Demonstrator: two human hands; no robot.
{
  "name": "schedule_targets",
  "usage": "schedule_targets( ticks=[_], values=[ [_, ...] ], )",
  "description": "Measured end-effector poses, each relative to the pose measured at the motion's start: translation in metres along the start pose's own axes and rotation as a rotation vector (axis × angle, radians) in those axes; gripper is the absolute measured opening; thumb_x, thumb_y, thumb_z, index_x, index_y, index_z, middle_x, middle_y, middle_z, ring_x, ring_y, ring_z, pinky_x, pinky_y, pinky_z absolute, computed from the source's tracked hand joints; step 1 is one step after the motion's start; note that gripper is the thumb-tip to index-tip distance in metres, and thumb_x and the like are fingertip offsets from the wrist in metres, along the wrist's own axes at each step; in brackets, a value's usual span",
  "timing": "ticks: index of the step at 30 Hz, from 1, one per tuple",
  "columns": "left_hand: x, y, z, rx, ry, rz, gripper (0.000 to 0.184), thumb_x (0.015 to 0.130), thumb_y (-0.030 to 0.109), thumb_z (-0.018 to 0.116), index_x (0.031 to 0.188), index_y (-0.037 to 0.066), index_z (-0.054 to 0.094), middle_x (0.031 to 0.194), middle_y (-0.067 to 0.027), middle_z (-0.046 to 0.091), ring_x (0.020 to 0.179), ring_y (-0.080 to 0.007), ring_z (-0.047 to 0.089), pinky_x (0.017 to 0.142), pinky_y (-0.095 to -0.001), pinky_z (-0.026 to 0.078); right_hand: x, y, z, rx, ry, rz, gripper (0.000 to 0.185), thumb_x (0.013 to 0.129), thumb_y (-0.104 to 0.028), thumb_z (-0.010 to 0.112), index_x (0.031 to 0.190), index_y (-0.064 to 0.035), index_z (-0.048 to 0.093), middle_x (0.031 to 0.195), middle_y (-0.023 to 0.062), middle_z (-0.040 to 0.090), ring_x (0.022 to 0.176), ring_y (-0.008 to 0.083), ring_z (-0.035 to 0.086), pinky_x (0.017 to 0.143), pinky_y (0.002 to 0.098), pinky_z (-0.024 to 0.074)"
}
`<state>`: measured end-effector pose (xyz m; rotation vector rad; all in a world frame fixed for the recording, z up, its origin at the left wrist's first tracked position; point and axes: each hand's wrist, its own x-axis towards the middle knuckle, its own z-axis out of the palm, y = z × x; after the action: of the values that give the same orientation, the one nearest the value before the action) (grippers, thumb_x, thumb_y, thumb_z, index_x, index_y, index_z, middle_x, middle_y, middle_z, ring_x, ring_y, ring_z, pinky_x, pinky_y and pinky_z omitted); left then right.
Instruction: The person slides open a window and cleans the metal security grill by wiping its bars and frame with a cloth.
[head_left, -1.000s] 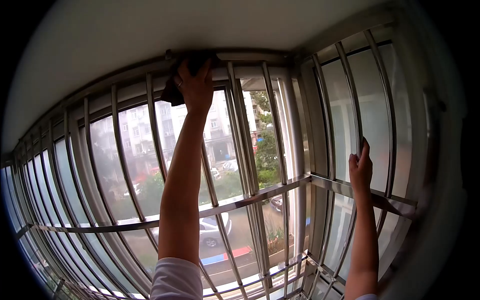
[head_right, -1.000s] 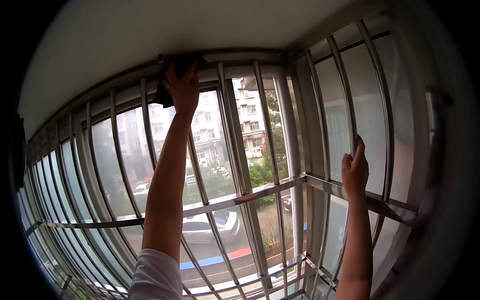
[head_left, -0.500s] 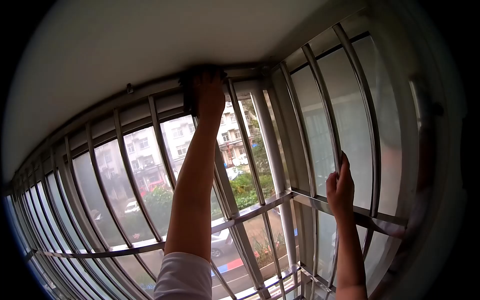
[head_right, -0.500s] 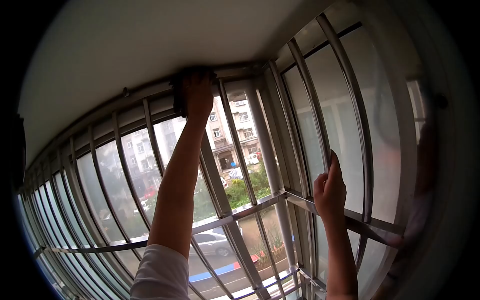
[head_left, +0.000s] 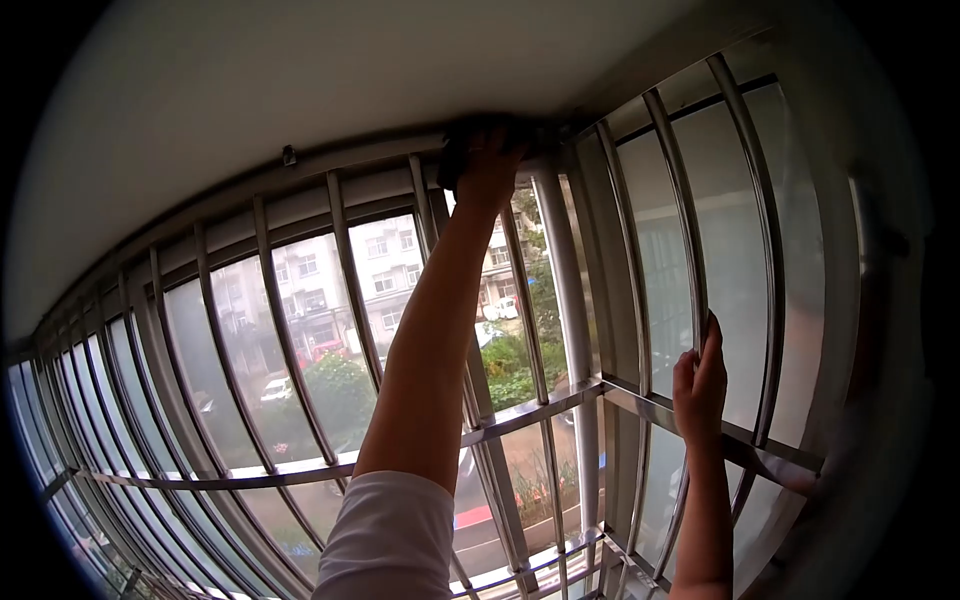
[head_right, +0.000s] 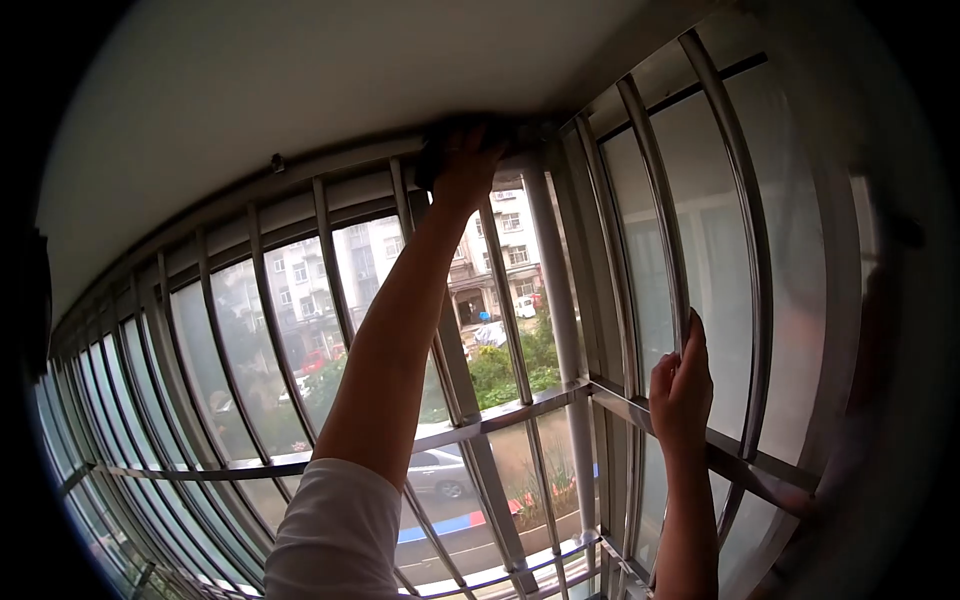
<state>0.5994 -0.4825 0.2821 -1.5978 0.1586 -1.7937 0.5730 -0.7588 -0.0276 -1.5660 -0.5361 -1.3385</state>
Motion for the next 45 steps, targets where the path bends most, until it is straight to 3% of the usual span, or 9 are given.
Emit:
schedule_targets(
  ticks=[5,10,14,18,31,34,38,42,45],
  values=[
    [-0.030,-0.067,-0.029,-0.012,0.151,-0.009,0.039,0.084,0.022,0.064,0.123,0.029,0.063,0.131,-0.0074,0.053,0.117,-0.0341,0.049,0.098,-0.0461,0.041,0.000,0.003,0.002,0.021,0.034,-0.025,0.053,0.094,-0.003,0.043,0.145,0.0008,0.027,0.119,0.0262,0.056,0.087,0.0318,0.063,0.076,0.0400,0.0515],
    [-0.047,-0.113,-0.087,0.057,0.121,-0.112,0.041,0.080,0.012,0.063,0.118,0.027,0.067,0.130,-0.0066,0.053,0.114,-0.0338,0.051,0.095,-0.0456,0.043,0.001,0.008,0.004,0.101,0.043,0.013,0.056,0.092,-0.003,0.043,0.146,-0.0022,0.028,0.091,0.0162,0.058,0.064,0.0176,0.050,0.065,0.0340,0.0472],
    [-0.077,-0.153,-0.117,0.063,0.088,-0.183,0.045,0.075,0.002,0.062,0.115,0.021,0.068,0.126,-0.0074,0.054,0.113,-0.0350,0.052,0.088,-0.0437,0.050,0.000,0.018,0.007,0.111,0.061,-0.009,0.056,0.092,-0.003,0.043,0.146,-0.0015,0.028,0.102,0.0215,0.060,0.063,0.0185,0.053,0.063,0.0347,0.0481],
    [-0.100,-0.190,-0.137,0.067,0.174,-0.136,0.042,0.077,0.005,0.062,0.115,0.021,0.067,0.119,-0.0059,0.055,0.103,-0.0301,0.055,0.084,-0.0413,0.052,0.001,0.024,0.004,0.105,0.008,-0.001,0.056,0.094,-0.008,0.042,0.147,-0.0015,0.025,0.128,0.0281,0.052,0.088,0.0286,0.062,0.081,0.0397,0.0510],
    [-0.127,-0.255,-0.177,0.081,0.162,-0.045,0.034,0.079,0.005,0.058,0.107,0.021,0.071,0.121,0.0006,0.058,0.109,-0.0293,0.056,0.081,-0.0411,0.057,0.001,0.056,0.008,0.150,-0.015,0.058,0.057,0.095,-0.011,0.043,0.148,-0.0033,0.025,0.125,0.0246,0.055,0.081,0.0245,0.058,0.082,0.0383,0.0487],
    [-0.127,-0.259,-0.175,0.018,0.189,-0.051,0.035,0.080,0.004,0.056,0.107,0.021,0.070,0.120,-0.0002,0.059,0.103,-0.0311,0.059,0.082,-0.0415,0.055,0.003,0.058,0.013,0.131,0.071,-0.080,0.055,0.094,-0.014,0.044,0.146,-0.0062,0.031,0.131,0.0158,0.053,0.081,0.0169,0.052,0.079,0.0310,0.0462],
    [-0.126,-0.258,-0.179,-0.112,0.070,-0.189,0.035,0.078,0.000,0.057,0.105,0.018,0.070,0.115,-0.0067,0.060,0.093,-0.0358,0.064,0.083,-0.0415,0.054,0.002,0.038,0.001,0.126,-0.100,0.162,0.057,0.094,-0.010,0.043,0.147,-0.0032,0.027,0.131,0.0248,0.051,0.088,0.0244,0.059,0.084,0.0360,0.0482],
    [-0.150,-0.248,-0.177,-0.176,0.095,-0.233,0.033,0.082,0.001,0.058,0.109,0.017,0.068,0.114,-0.0128,0.055,0.100,-0.0361,0.059,0.083,-0.0454,0.052,0.004,0.056,0.015,0.067,0.148,-0.126,0.057,0.092,-0.008,0.043,0.147,-0.0033,0.028,0.106,0.0199,0.060,0.065,0.0178,0.048,0.066,0.0328,0.0475],
    [-0.170,-0.251,-0.169,0.018,0.613,-0.703,0.022,0.095,0.007,0.048,0.109,0.002,0.064,0.105,-0.0170,0.058,0.095,-0.0313,0.060,0.083,-0.0431,0.049,0.003,0.048,0.010,0.058,0.023,0.066,0.057,0.092,-0.008,0.042,0.146,-0.0025,0.029,0.098,0.0191,0.060,0.065,0.0189,0.049,0.066,0.0333,0.0476]
  ],
)
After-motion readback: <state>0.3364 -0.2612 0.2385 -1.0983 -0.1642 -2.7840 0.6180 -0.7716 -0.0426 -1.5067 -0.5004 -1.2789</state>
